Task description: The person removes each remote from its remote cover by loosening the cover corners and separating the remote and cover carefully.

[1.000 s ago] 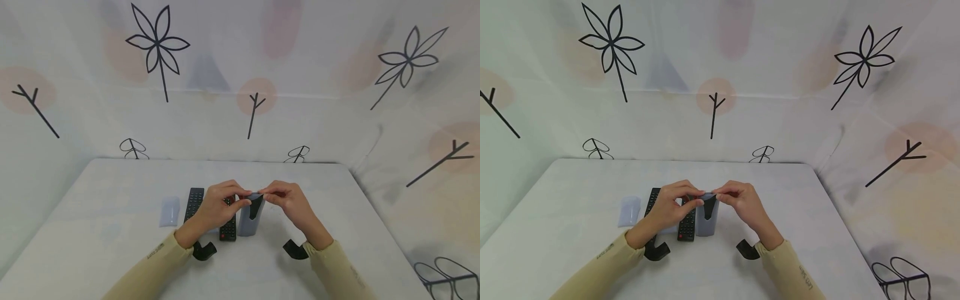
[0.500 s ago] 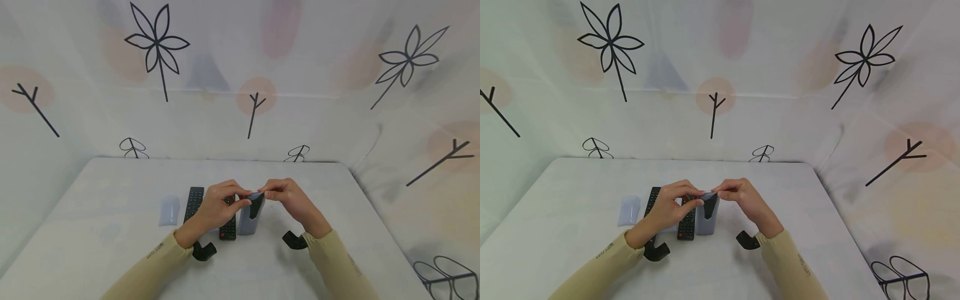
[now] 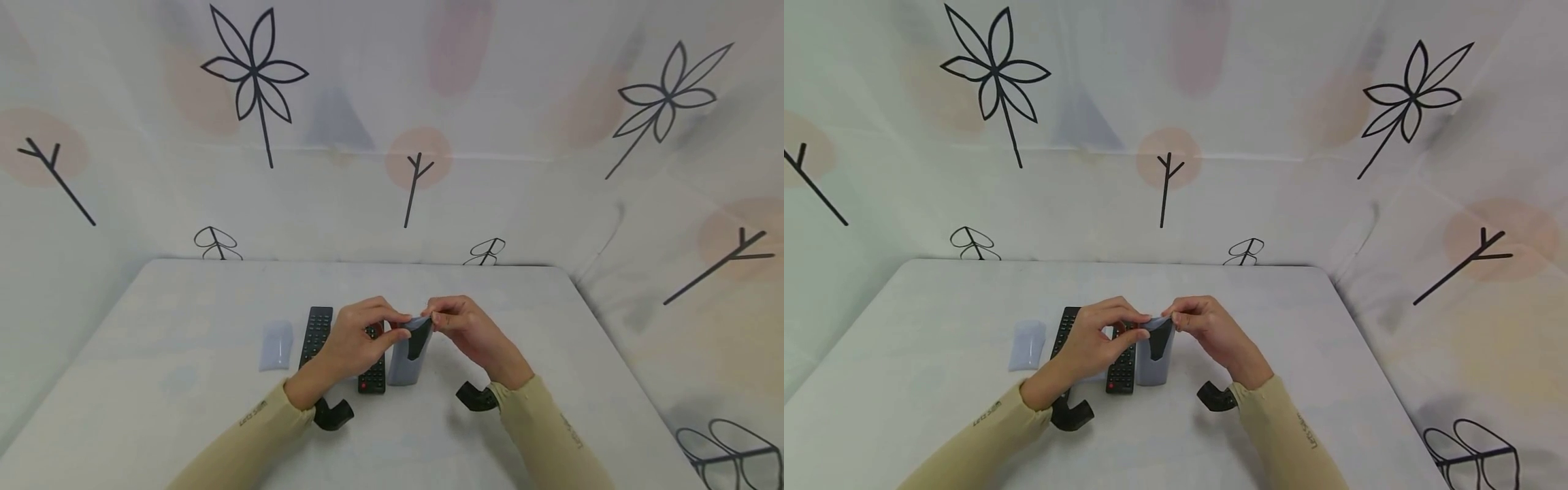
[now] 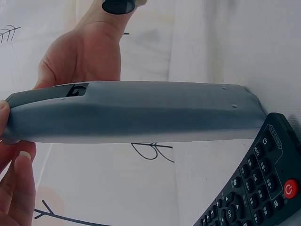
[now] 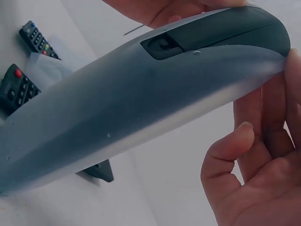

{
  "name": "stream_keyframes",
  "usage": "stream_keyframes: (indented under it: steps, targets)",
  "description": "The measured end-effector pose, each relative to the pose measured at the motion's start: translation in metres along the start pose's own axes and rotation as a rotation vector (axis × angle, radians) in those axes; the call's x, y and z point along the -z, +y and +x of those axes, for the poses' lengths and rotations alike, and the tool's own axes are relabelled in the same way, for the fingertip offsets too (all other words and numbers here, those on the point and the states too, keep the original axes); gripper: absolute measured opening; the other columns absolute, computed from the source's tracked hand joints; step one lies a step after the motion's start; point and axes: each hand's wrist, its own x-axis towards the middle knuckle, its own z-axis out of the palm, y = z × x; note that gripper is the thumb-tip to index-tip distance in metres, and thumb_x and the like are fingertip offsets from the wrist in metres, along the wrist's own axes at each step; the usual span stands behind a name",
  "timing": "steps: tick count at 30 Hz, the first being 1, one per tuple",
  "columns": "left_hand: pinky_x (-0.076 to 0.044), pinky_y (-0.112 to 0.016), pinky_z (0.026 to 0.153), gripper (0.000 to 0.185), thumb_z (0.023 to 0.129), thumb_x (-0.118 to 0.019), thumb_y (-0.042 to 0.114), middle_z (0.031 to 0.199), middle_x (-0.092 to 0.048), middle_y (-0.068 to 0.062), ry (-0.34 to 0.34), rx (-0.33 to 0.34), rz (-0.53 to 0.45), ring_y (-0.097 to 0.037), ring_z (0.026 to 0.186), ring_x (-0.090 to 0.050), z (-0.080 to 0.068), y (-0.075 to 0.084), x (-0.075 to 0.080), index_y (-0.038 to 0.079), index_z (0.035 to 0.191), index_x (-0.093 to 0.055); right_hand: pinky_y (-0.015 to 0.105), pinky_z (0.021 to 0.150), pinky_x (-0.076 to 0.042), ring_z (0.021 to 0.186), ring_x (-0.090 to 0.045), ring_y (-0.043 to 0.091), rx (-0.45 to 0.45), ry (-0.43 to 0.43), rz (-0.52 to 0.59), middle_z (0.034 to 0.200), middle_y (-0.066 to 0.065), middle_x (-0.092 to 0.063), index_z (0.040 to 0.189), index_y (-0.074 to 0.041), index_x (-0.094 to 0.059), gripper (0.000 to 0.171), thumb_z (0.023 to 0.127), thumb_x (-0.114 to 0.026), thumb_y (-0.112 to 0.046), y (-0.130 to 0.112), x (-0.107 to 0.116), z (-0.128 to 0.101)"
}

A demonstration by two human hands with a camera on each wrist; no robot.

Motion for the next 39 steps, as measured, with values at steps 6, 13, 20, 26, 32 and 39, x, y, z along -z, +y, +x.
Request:
stream_keyframes:
  steps: [6, 13, 20, 26, 32, 39]
  targets:
    - [-0.053, -0.023, 0.057, 0.02, 0.084, -0.079, 0.004, 0.087, -0.068, 0.0, 0.012, -0.016, -0.005, -0.011, 0.077, -0.062, 0.0, 0.0, 0.0, 0.004, 0.104, -0.076, 0.035, 0.087, -0.044, 0.085, -0.056, 0.013, 0.014, -0.04, 0.119, 0.086, -0.006, -0.062, 0.095, -0.019, -0.077, 0.024, 0.101, -0.055, -0.009, 0.004, -0.001, 0.003]
    - [-0.052, -0.022, 0.058, 0.021, 0.084, -0.08, 0.006, 0.087, -0.067, 0.002, 0.005, -0.005, 0.008, -0.008, 0.078, -0.06, 0.0, 0.001, 0.0, 0.005, 0.105, -0.076, 0.032, 0.082, -0.045, 0.085, -0.056, 0.013, -0.021, -0.058, 0.225, 0.086, -0.005, -0.061, 0.095, -0.016, -0.076, 0.03, 0.103, -0.049, -0.006, 0.009, -0.003, 0.002]
    - [-0.052, -0.023, 0.058, 0.021, 0.084, -0.08, 0.007, 0.086, -0.067, 0.002, 0.019, 0.015, 0.01, -0.01, 0.077, -0.06, -0.001, 0.002, 0.0, 0.005, 0.105, -0.077, 0.032, 0.082, -0.044, 0.085, -0.056, 0.013, -0.073, 0.004, 0.223, 0.086, -0.005, -0.063, 0.093, -0.017, -0.075, 0.03, 0.104, -0.049, -0.008, 0.008, -0.007, 0.001]
    - [-0.052, -0.025, 0.057, 0.021, 0.084, -0.079, 0.007, 0.087, -0.068, 0.0, 0.034, 0.024, -0.003, -0.011, 0.076, -0.061, -0.003, 0.002, -0.002, 0.005, 0.105, -0.077, 0.035, 0.086, -0.045, 0.089, -0.057, 0.015, -0.126, 0.087, 0.181, 0.089, -0.003, -0.065, 0.093, -0.017, -0.074, 0.026, 0.103, -0.051, -0.012, 0.005, -0.014, 0.0]
    - [-0.052, -0.024, 0.058, 0.021, 0.085, -0.079, 0.007, 0.087, -0.068, 0.001, 0.04, 0.033, -0.005, -0.011, 0.077, -0.061, -0.004, 0.0, -0.003, 0.005, 0.106, -0.076, 0.034, 0.087, -0.048, 0.096, -0.058, 0.017, -0.093, 0.195, 0.066, 0.098, 0.0, -0.065, 0.099, -0.016, -0.073, 0.022, 0.104, -0.052, -0.012, 0.005, -0.019, -0.007]
    - [-0.052, -0.024, 0.056, 0.022, 0.085, -0.079, 0.008, 0.088, -0.067, 0.002, 0.048, 0.016, 0.024, -0.01, 0.078, -0.061, -0.003, -0.001, -0.003, 0.007, 0.107, -0.076, 0.031, 0.091, -0.05, 0.106, -0.059, 0.021, 0.124, 0.302, -0.156, 0.11, 0.005, -0.065, 0.111, -0.003, -0.071, 0.017, 0.098, -0.06, -0.004, 0.003, -0.031, -0.015]
